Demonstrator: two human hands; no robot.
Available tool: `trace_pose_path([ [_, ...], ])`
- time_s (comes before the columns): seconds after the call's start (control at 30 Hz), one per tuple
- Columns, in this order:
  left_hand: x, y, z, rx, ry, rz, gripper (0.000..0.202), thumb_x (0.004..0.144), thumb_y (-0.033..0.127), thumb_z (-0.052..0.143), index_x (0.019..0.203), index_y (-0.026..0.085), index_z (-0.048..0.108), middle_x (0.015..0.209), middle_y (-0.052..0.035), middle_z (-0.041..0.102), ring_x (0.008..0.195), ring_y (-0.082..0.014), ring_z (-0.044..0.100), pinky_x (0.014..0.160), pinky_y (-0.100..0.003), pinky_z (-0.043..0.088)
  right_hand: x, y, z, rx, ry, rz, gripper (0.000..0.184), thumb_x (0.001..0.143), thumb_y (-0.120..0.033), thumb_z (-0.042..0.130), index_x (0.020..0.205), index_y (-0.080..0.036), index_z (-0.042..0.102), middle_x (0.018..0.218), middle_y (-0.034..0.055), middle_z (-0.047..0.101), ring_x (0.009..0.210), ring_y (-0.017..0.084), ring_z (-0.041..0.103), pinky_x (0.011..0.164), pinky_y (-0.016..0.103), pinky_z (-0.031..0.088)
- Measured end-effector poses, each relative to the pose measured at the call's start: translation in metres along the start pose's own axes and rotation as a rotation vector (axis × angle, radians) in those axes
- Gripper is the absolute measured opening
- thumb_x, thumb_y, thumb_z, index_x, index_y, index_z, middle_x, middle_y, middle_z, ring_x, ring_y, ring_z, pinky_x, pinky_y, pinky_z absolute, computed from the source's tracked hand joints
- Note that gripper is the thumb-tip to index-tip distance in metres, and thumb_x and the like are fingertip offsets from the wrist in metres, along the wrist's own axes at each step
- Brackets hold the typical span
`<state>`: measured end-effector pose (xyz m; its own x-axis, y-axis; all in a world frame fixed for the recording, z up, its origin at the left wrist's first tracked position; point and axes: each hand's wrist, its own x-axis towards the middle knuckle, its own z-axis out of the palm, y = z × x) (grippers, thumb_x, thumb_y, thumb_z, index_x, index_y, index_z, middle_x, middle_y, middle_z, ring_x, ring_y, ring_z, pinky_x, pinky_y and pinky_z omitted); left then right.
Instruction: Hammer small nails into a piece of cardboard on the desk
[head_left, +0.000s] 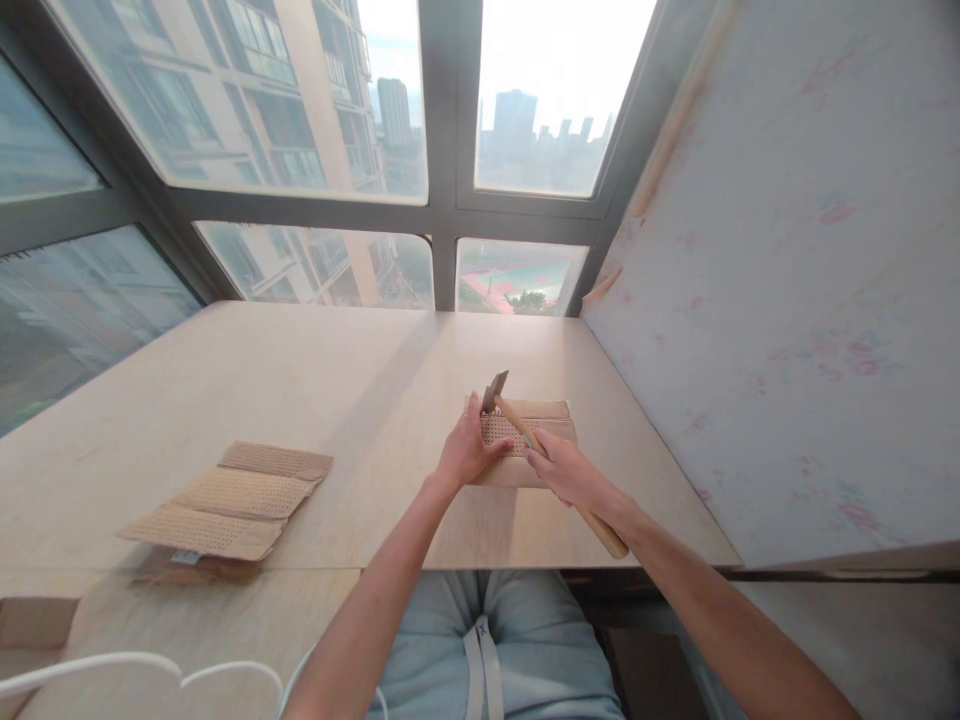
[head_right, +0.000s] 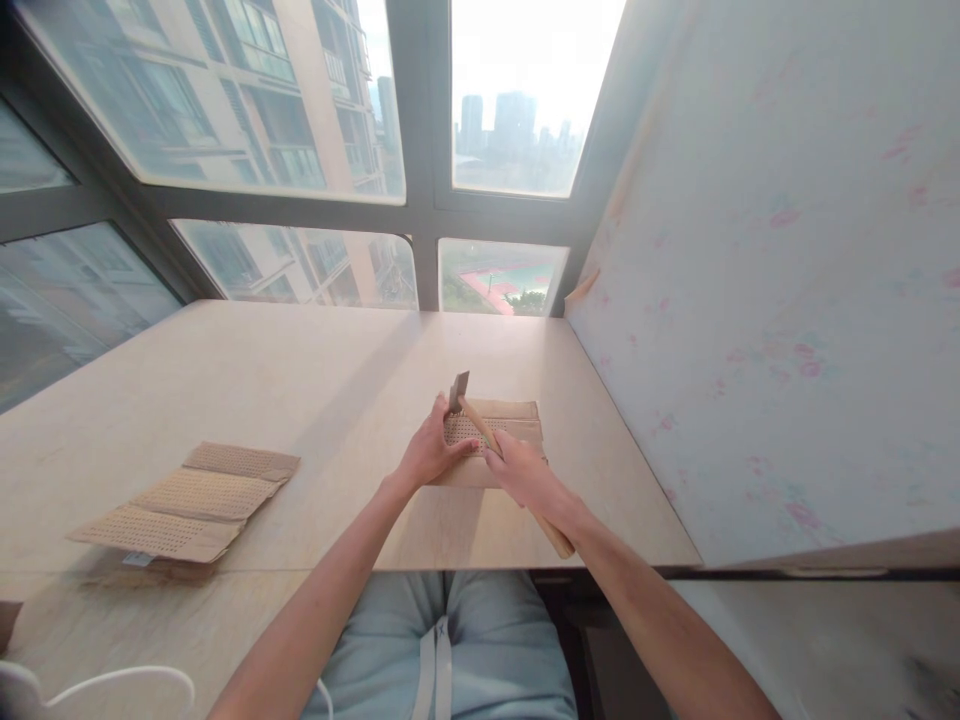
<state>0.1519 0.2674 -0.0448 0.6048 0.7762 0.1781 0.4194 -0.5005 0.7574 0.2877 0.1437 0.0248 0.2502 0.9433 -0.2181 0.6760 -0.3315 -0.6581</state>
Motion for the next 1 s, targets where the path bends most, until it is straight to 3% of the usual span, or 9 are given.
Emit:
trace_pose_path([
  [0.23, 0.001, -0.003, 0.002, -0.024, 0.001, -0.009, 0.104, 0.074, 0.045, 0.073, 0.151, 0.012, 0.010, 0.152, -0.0217, 0.032, 0.137, -0.0315, 0.039, 0.109, -0.044, 0.036, 0.004, 0.001, 0.001, -0.040, -0.005, 0.018, 0.016, 0.093, -0.032, 0.041, 0.089, -0.020, 0.050, 0.063, -0.0041, 0.048, 0.033, 0.008, 0.043, 0.023, 0.017, 0.028],
  [0.33, 0.000, -0.003, 0.002, -0.021, -0.007, -0.003, 0.100, 0.075, 0.044, 0.072, 0.150, 0.011, 0.014, 0.154, -0.0217, 0.028, 0.139, -0.0312, 0.035, 0.112, -0.043, 0.034, 0.003, -0.001, 0.000, -0.010, 0.003, 0.015, 0.016, 0.093, -0.032, 0.042, 0.089, -0.020, 0.051, 0.063, -0.0041, 0.048, 0.033, 0.007, 0.043, 0.023, 0.017, 0.029],
  [0.5, 0.000, 0.000, -0.001, -0.007, -0.012, 0.028, 0.087, 0.077, 0.044, 0.070, 0.146, 0.013, 0.027, 0.150, -0.0199, 0.036, 0.136, -0.0309, 0.039, 0.109, -0.043, 0.036, -0.003, -0.003, -0.006, 0.084, 0.058, 0.010, 0.015, 0.094, -0.029, 0.040, 0.093, -0.019, 0.052, 0.061, -0.0058, 0.046, 0.031, 0.005, 0.040, 0.024, 0.016, 0.030],
  [0.77, 0.002, -0.004, 0.000, 0.099, -0.053, 0.059, 0.089, 0.082, 0.052, 0.062, 0.148, 0.010, 0.019, 0.148, -0.0228, 0.038, 0.140, -0.0315, 0.033, 0.112, -0.046, 0.033, -0.019, 0.019, -0.012, 0.135, 0.089, 0.013, 0.019, 0.095, -0.037, 0.038, 0.086, -0.021, 0.046, 0.056, -0.0080, 0.043, 0.029, 0.007, 0.040, 0.024, 0.018, 0.029],
  [1.0, 0.002, -0.002, 0.000, 0.123, -0.069, 0.052, 0.089, 0.083, 0.055, 0.060, 0.147, 0.008, 0.021, 0.149, -0.0233, 0.036, 0.141, -0.0320, 0.031, 0.112, -0.046, 0.033, -0.013, 0.016, -0.006, 0.063, 0.037, 0.008, 0.014, 0.094, -0.029, 0.040, 0.084, -0.020, 0.045, 0.054, -0.0079, 0.044, 0.030, 0.006, 0.040, 0.026, 0.017, 0.027],
])
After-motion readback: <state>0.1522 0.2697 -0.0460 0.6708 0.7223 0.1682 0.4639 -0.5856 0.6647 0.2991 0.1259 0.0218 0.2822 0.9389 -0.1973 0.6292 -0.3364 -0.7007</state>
